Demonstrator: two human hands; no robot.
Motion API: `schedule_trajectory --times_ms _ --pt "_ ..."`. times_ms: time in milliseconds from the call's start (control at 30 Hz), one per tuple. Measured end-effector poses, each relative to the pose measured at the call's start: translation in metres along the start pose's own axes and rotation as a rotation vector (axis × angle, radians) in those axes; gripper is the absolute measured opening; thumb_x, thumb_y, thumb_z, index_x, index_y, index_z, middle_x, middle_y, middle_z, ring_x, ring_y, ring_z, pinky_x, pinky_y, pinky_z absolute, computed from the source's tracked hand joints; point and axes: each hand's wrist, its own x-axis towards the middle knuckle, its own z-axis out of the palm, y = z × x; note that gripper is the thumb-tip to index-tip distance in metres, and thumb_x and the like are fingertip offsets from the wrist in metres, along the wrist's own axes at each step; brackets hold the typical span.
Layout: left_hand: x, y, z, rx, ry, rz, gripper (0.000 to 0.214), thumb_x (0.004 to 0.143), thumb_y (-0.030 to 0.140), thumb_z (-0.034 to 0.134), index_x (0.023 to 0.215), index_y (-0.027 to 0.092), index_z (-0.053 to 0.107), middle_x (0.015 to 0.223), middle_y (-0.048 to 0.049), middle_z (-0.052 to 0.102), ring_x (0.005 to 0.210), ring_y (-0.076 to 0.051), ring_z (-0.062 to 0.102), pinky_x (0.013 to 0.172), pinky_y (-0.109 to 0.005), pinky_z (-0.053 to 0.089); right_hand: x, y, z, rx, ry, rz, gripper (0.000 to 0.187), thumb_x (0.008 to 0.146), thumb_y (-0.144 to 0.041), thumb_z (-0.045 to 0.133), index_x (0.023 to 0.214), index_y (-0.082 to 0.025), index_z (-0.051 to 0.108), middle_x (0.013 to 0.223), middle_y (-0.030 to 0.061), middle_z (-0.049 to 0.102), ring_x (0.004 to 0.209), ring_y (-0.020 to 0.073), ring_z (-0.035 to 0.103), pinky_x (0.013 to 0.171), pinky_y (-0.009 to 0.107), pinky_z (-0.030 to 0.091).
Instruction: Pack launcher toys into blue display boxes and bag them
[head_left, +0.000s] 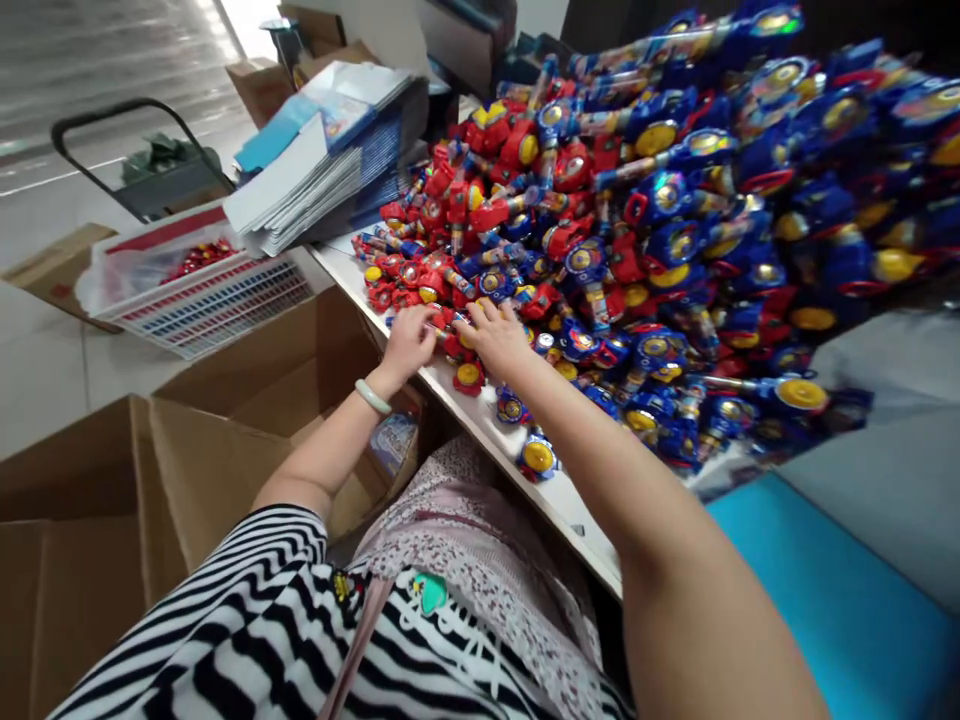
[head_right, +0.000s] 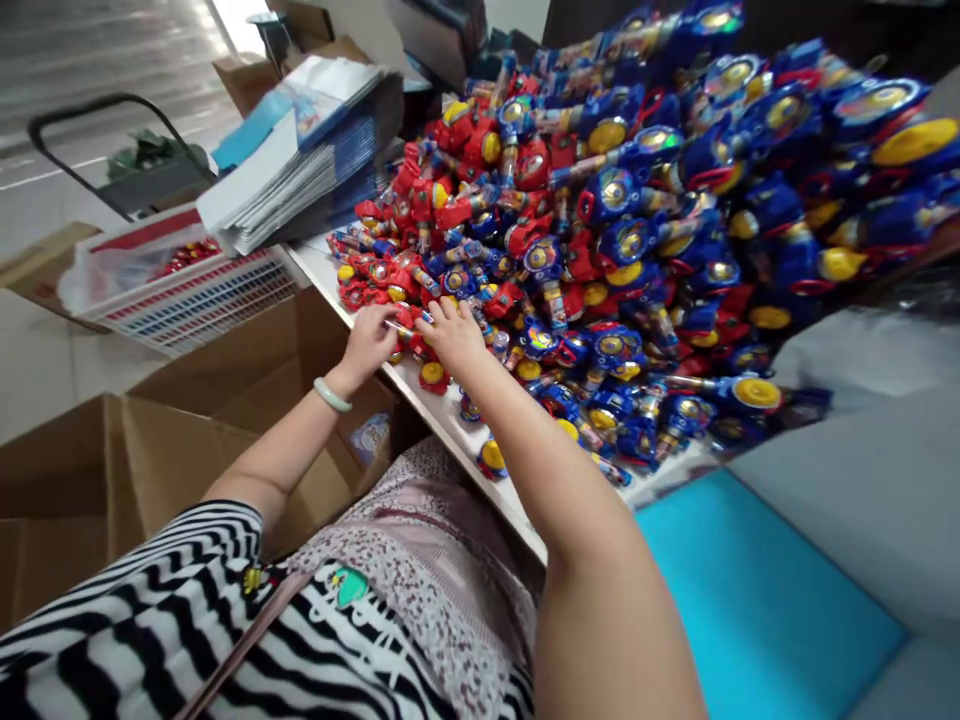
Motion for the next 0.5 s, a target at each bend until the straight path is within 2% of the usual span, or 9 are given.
schedule_trajectory --times_ms 67,133,200,267,367,433,500 --pt "-0.001 -0.004 0.001 0.217 -0.21 0.123 0.054 0.08 0.009 0.053 0.134 0.014 0.059 0.146 -0.017 0.052 0.141 -0.034 0.04 0.122 -0.058 0.023 -0.006 -0.007 0.007 0.005 -0.015 -0.018 0.044 0.102 -0.019 0.03 0.138 -0.019 0.055 0.144 0.0161 0.054 0.13 0.0318 0.048 0.104 0.045 0.033" --pt "0.0 -0.007 0.005 0.364 -0.32 0.16 0.055 0.081 0.009 0.052 0.135 0.013 0.058 0.158 -0.0165 0.039 0.149 -0.039 0.029 0.123 -0.065 0.011 -0.021 -0.019 0.016 0.027 -0.103 -0.016 0.043 0.102 -0.021 0.031 0.136 -0.017 0.056 0.132 0.0173 0.061 0.119 0.0304 0.054 0.098 0.042 0.036" --pt "0.003 -0.007 0.01 0.431 -0.366 0.17 0.045 0.085 0.011 0.049 0.128 0.011 0.063 0.159 -0.0166 0.038 0.148 -0.042 0.029 0.121 -0.067 0.014 -0.034 -0.032 0.026 0.04 -0.197 0.008 0.044 0.101 -0.024 0.035 0.141 -0.017 0.053 0.13 0.018 0.062 0.114 0.031 0.056 0.095 0.043 0.038" --pt "0.009 -0.006 0.01 0.457 -0.399 0.199 0.041 0.086 0.011 0.047 0.123 0.011 0.065 0.157 -0.0175 0.041 0.146 -0.044 0.031 0.118 -0.067 0.02 -0.04 -0.043 0.036 0.046 -0.241 0.052 0.045 0.1 -0.023 0.038 0.144 -0.018 0.05 0.136 0.0191 0.057 0.114 0.0322 0.057 0.093 0.043 0.042" --pt "0.02 -0.009 -0.001 0.432 -0.45 0.281 0.04 0.084 0.011 0.05 0.121 0.012 0.065 0.152 -0.0194 0.047 0.144 -0.043 0.034 0.115 -0.068 0.023 -0.041 -0.045 0.042 0.069 -0.273 0.09 0.04 0.098 -0.014 0.038 0.131 -0.016 0.06 0.134 0.0198 0.057 0.113 0.0309 0.059 0.088 0.04 0.047" --pt "0.029 -0.016 -0.016 0.362 -0.467 0.341 0.039 0.081 0.011 0.053 0.118 0.015 0.066 0.146 -0.0172 0.054 0.143 -0.04 0.037 0.117 -0.068 0.019 -0.046 -0.038 0.038 0.192 -0.24 0.087 0.033 0.095 -0.015 0.046 0.124 -0.016 0.063 0.131 0.0188 0.058 0.113 0.0296 0.059 0.088 0.039 0.05" --pt "0.035 -0.027 -0.03 0.259 -0.448 0.342 0.038 0.078 0.012 0.057 0.114 0.018 0.066 0.135 -0.0129 0.063 0.137 -0.035 0.044 0.121 -0.064 0.015 -0.057 -0.027 0.028 0.462 -0.127 0.109 0.035 0.09 -0.022 0.061 0.125 -0.018 0.062 0.131 0.0159 0.057 0.116 0.0282 0.059 0.095 0.04 0.05"
